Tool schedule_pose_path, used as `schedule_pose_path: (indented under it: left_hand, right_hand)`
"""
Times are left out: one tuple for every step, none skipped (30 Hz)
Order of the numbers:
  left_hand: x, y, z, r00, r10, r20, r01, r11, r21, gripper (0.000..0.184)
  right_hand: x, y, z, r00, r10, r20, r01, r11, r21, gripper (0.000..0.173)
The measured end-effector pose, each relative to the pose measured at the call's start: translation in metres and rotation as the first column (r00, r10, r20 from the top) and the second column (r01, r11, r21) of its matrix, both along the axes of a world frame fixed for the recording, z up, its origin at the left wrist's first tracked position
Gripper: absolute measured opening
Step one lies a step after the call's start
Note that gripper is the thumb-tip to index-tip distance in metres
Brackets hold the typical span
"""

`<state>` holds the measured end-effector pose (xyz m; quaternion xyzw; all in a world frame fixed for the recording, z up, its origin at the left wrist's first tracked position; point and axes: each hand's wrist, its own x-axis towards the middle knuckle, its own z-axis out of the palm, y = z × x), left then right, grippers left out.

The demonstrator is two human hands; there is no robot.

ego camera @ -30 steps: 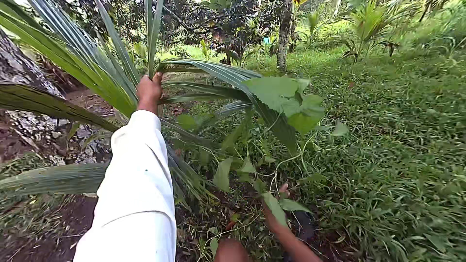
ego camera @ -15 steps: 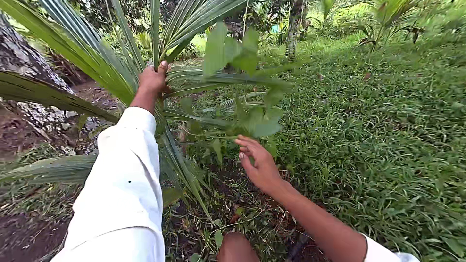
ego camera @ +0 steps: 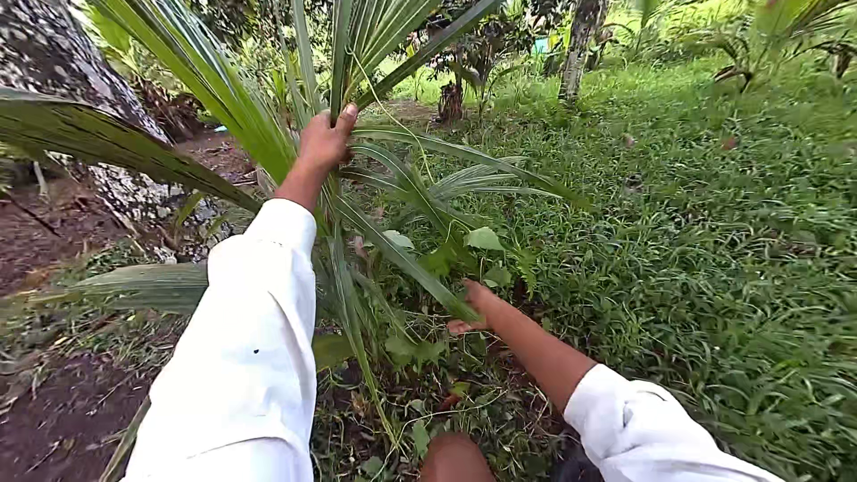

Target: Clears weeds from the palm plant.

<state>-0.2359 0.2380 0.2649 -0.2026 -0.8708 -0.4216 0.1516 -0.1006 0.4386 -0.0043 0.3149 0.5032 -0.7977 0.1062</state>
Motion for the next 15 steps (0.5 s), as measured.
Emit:
schedule_pose_path:
  left_hand:
    - [-0.003, -0.001, -0.001, 1.000, -0.009, -0.013, 0.009, 1.000, -0.003, 0.064]
    - [-0.004, -0.002, -0.002, 1.000, -0.018, -0.022, 0.017, 1.000, -0.003, 0.064]
    - [-0.005, -0.003, -0.003, 0.999, -0.029, -0.028, 0.029, 1.000, -0.002, 0.062]
    - [-0.005, -0.004, -0.004, 0.998, -0.043, -0.035, 0.043, 0.999, -0.008, 0.061]
    - [-0.004, -0.004, -0.004, 0.997, -0.058, -0.042, 0.057, 0.998, -0.018, 0.059]
    - [-0.004, -0.004, -0.002, 0.996, -0.068, -0.050, 0.066, 0.997, -0.030, 0.058]
    - [-0.004, -0.004, -0.002, 0.996, -0.071, -0.053, 0.069, 0.997, -0.034, 0.057]
    - [-0.004, -0.003, -0.003, 0.996, -0.071, -0.052, 0.069, 0.997, -0.037, 0.057]
    - [-0.005, -0.002, -0.004, 0.996, -0.067, -0.053, 0.065, 0.997, -0.040, 0.058]
    - [-0.005, -0.001, -0.001, 0.997, -0.065, -0.047, 0.064, 0.997, -0.033, 0.058]
    - [-0.005, 0.001, -0.001, 0.997, -0.070, -0.033, 0.069, 0.997, -0.026, 0.059]
    - [-0.007, 0.003, -0.003, 0.997, -0.074, -0.021, 0.074, 0.997, -0.020, 0.059]
    - [-0.007, 0.005, -0.002, 0.997, -0.073, -0.015, 0.073, 0.997, -0.017, 0.059]
    - [-0.007, 0.006, -0.001, 0.997, -0.071, -0.015, 0.070, 0.997, -0.012, 0.059]
    - [-0.006, 0.006, 0.000, 0.998, -0.063, -0.018, 0.063, 0.998, -0.009, 0.059]
  right_hand:
    - [0.002, 0.009, -0.010, 0.999, -0.021, -0.030, 0.018, 0.995, -0.096, 0.080]
    - [0.005, 0.020, -0.025, 0.997, -0.070, -0.042, 0.061, 0.980, -0.187, 0.083]
    - [0.012, 0.031, -0.039, 0.987, -0.156, -0.025, 0.144, 0.956, -0.256, 0.083]
    - [0.020, 0.043, -0.054, 0.966, -0.259, -0.001, 0.246, 0.919, -0.309, 0.079]
    - [0.028, 0.056, -0.068, 0.936, -0.352, 0.016, 0.335, 0.876, -0.348, 0.078]
    - [0.036, 0.070, -0.084, 0.914, -0.404, 0.046, 0.389, 0.837, -0.385, 0.078]
    - [0.045, 0.081, -0.099, 0.901, -0.430, 0.064, 0.419, 0.819, -0.392, 0.076]
    - [0.055, 0.090, -0.112, 0.897, -0.439, 0.054, 0.422, 0.812, -0.402, 0.074]
    - [0.061, 0.096, -0.120, 0.885, -0.463, 0.052, 0.441, 0.795, -0.417, 0.071]
    - [0.068, 0.100, -0.121, 0.855, -0.513, 0.071, 0.486, 0.748, -0.452, 0.067]
    - [0.075, 0.104, -0.123, 0.820, -0.564, 0.098, 0.530, 0.684, -0.502, 0.065]
    - [0.082, 0.106, -0.123, 0.780, -0.613, 0.128, 0.571, 0.612, -0.547, 0.065]
    - [0.085, 0.111, -0.130, 0.747, -0.648, 0.148, 0.594, 0.551, -0.586, 0.066]
    - [0.090, 0.115, -0.137, 0.732, -0.666, 0.140, 0.597, 0.529, -0.603, 0.067]
    - [0.097, 0.119, -0.149, 0.720, -0.681, 0.132, 0.593, 0.506, -0.626, 0.069]
